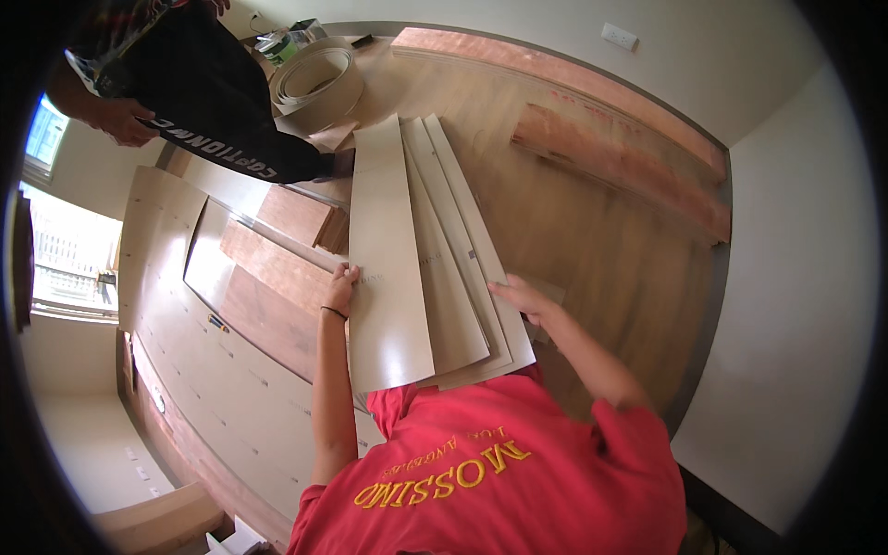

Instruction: The person kneels on the floor and handles wooden flooring planks and underlayment sheets, arranging and stacking them in preparation for installation. Another person is visible nearby working with similar materials.

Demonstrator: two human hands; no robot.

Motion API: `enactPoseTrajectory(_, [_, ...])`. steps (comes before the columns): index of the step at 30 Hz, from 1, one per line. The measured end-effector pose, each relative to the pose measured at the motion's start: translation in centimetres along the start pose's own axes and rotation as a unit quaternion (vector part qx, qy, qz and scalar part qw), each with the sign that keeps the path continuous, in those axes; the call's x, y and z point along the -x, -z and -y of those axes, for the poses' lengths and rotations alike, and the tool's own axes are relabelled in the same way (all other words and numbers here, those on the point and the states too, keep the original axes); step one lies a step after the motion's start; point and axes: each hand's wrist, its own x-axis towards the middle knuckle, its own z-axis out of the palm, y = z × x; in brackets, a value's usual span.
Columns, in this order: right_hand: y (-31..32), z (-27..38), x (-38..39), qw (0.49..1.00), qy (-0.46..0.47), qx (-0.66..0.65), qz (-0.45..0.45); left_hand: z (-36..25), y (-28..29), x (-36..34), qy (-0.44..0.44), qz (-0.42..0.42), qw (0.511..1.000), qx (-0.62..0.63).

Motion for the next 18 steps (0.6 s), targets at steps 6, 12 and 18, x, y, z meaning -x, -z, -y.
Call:
enactPoseTrajectory(6, [0.9,1.6,0.4,0.994,0.04,0.104,-0.007,-0.6,0.7,0.2,0.006,0.011,1.0,-0.007])
enactPoseTrajectory(12, [-0.7,0.4,0.1,0.968,0.186,0.119,-0.123,-1.6,1.6,0.5,0.001,0.001,0.999,-0.039])
enactPoseTrajectory(18, [0.0,1.2,1.2,0.958,0.155,0.236,-0.043,-7.4,-7.4,11.2,-0.391,-0.095,0.709,-0.579])
